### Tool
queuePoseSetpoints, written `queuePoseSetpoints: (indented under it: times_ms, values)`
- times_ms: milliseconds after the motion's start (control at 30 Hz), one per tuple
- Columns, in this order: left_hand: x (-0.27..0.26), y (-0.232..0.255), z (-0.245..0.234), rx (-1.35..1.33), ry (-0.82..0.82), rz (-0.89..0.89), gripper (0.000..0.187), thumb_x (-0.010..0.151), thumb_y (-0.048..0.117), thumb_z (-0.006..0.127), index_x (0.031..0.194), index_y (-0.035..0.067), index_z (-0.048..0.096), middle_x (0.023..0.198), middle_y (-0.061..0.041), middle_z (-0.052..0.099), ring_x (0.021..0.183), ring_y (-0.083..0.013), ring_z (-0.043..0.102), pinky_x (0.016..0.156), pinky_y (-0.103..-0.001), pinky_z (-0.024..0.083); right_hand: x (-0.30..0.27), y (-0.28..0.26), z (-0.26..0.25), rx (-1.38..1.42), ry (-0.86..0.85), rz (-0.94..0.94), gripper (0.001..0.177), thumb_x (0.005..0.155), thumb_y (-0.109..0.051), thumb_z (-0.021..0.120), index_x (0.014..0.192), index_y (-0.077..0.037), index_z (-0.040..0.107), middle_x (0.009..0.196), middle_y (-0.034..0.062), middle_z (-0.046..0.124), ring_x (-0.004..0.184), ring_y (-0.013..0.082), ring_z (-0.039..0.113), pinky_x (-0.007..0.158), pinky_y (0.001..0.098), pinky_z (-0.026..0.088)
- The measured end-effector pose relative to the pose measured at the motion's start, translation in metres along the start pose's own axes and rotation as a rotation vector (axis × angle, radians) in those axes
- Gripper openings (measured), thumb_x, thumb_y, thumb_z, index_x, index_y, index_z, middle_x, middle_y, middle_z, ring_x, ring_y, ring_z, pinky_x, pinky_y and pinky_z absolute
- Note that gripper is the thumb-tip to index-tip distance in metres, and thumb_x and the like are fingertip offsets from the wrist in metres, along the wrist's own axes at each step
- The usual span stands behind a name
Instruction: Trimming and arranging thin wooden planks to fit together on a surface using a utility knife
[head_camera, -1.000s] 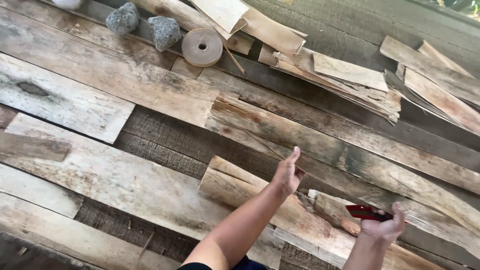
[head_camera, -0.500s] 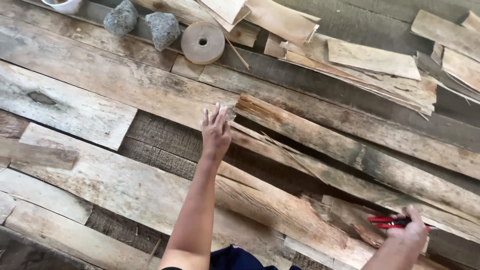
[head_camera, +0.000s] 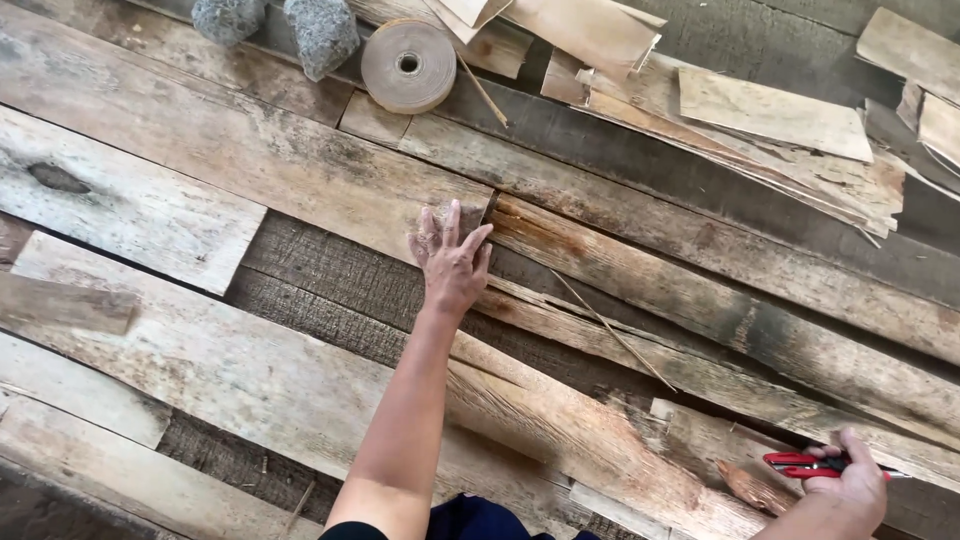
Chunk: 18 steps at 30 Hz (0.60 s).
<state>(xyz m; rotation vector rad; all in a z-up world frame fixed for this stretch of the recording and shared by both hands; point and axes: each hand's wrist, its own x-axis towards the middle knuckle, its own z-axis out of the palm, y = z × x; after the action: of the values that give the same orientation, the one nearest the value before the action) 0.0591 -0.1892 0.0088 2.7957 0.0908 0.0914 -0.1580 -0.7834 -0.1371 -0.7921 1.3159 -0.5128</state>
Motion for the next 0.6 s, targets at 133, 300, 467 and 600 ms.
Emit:
queuePoseSetpoints:
  times_ms: [133,300,467,600]
  values:
    - [0.005,-0.001,-0.002,-0.013,-0.049,-0.028,0.036,0.098,0.045,0.053,0.133,0.042,0.06,0.17,0.004,0.008,0.153,-0.0345,-0.012,0.119,-0.069,-0.01,-0.017,-0.004,0.013,0.072,0.008,0.013,0.011,0.099,-0.025,0.077,0.104,-0.018,0.069,0.086,-0.0095,0.076,0.059,-0.0043,0.063,0.058,0.0162,0.059]
    - [0.009,-0.006,0.001,-0.057,-0.079,-0.025,0.032,0.099,0.042,0.051,0.129,0.037,0.061,0.17,0.007,0.005,0.153,-0.0317,-0.014,0.117,-0.07,-0.016,0.0,-0.003,0.017,0.099,-0.016,0.018,0.013,0.1,-0.025,0.075,0.107,-0.017,0.067,0.09,-0.0097,0.076,0.056,-0.0046,0.061,0.053,0.0145,0.06]
    - [0.011,-0.018,0.017,-0.098,0.008,0.022,0.02,0.096,0.035,0.062,0.115,0.032,0.067,0.17,0.005,0.013,0.155,-0.0316,-0.011,0.117,-0.066,-0.017,-0.12,-0.032,0.048,0.283,0.126,0.042,0.017,0.096,-0.024,0.074,0.107,-0.012,0.068,0.09,-0.0006,0.071,0.056,0.0026,0.062,0.049,0.0155,0.054]
    - [0.009,-0.014,0.015,-0.146,0.098,0.072,0.014,0.089,0.03,0.072,0.103,0.029,0.071,0.169,0.001,0.023,0.155,-0.0334,-0.005,0.116,-0.07,-0.013,-0.107,-0.029,0.031,0.289,-0.015,-0.132,0.012,0.099,-0.019,0.069,0.106,-0.01,0.068,0.096,0.0012,0.068,0.062,0.0052,0.06,0.055,0.0203,0.052]
